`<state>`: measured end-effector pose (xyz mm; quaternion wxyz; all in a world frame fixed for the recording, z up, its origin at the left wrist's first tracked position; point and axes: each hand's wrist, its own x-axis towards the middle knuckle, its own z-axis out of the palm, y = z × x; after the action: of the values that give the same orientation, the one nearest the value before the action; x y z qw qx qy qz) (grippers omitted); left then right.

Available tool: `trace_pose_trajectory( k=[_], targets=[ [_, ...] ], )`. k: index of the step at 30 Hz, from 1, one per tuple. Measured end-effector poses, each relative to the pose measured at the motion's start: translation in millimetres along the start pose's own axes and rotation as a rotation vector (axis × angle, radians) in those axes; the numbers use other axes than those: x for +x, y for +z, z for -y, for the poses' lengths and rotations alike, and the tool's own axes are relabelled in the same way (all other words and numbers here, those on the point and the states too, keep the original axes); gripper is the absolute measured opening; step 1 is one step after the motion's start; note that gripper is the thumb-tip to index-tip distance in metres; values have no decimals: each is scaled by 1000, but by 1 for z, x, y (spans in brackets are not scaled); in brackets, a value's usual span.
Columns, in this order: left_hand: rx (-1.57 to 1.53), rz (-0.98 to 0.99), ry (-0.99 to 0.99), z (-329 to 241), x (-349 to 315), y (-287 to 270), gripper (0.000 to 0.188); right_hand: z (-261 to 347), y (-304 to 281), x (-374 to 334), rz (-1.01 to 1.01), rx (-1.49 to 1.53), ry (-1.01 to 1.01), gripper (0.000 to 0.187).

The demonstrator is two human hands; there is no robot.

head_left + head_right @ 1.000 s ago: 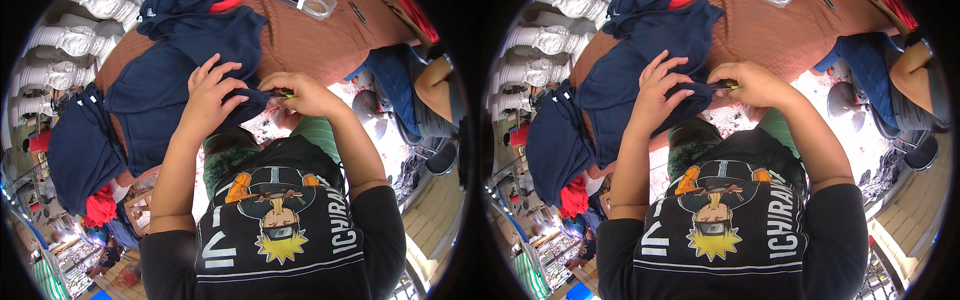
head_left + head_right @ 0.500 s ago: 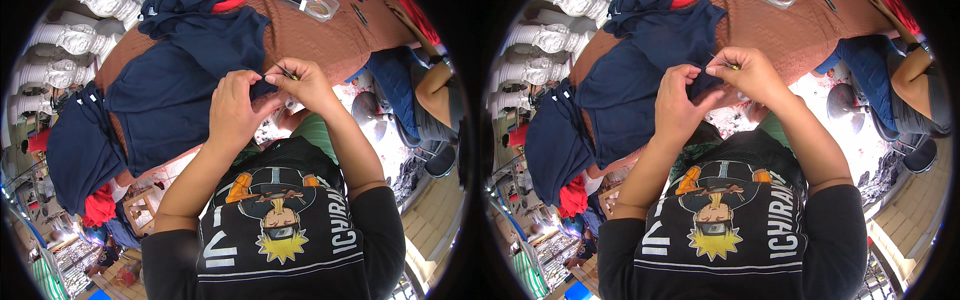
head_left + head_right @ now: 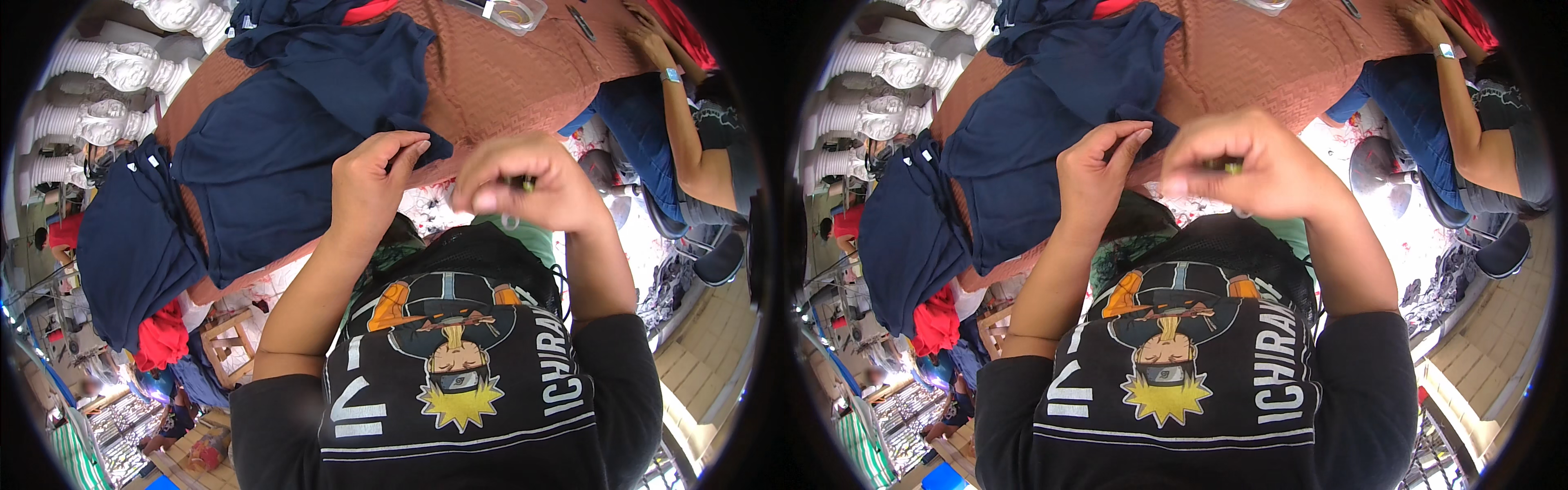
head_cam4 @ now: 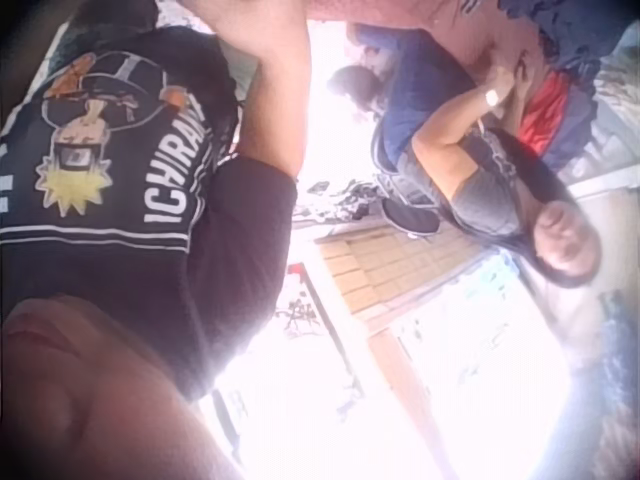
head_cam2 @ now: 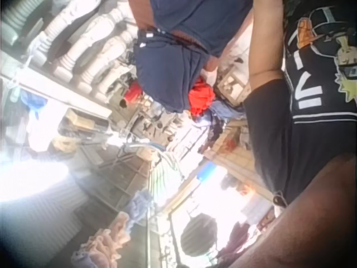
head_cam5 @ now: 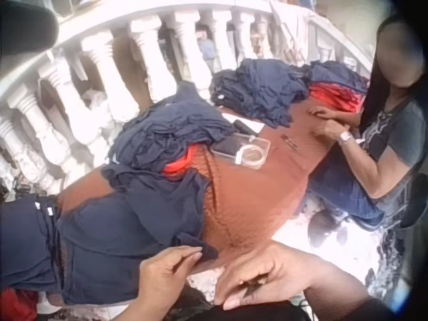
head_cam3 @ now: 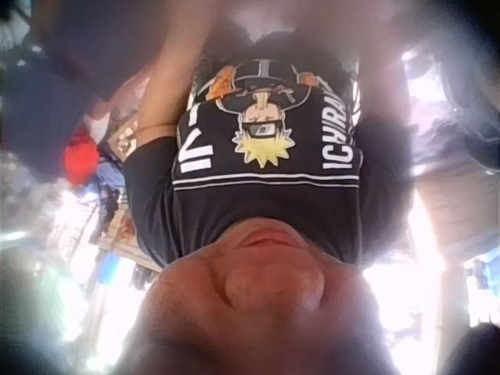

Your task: The person trims loose threads from dark shirts using shears, handling several shirts one at a time and setting them aside on a table.

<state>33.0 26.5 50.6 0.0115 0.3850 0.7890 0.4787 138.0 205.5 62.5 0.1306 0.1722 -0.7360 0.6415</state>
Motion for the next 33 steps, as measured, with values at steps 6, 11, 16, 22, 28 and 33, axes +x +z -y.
trace_pose_trajectory(
  k=[6, 11, 16, 22, 28, 33],
  targets=[
    [-93, 46, -111, -4, 0, -5, 11, -22, 8, 4, -190, -209, 535, 24],
    [-146, 373, -331, -18, -3, -44, 21, -55, 19, 2, -190, -161, 342, 25],
    [243, 748, -357, -60, -5, -105, 37, -45, 13, 4, -207, -154, 495, 23],
    [315, 156, -4, -36, -13, -48, 34, -45, 21, 7, -236, -148, 380, 24],
    [219, 114, -52, -16, -14, -29, 20, -37, 20, 6, -214, -178, 409, 24],
    [-219, 227, -389, -16, -10, -37, 20, -34, 21, 7, -246, -180, 380, 21]
  ],
)
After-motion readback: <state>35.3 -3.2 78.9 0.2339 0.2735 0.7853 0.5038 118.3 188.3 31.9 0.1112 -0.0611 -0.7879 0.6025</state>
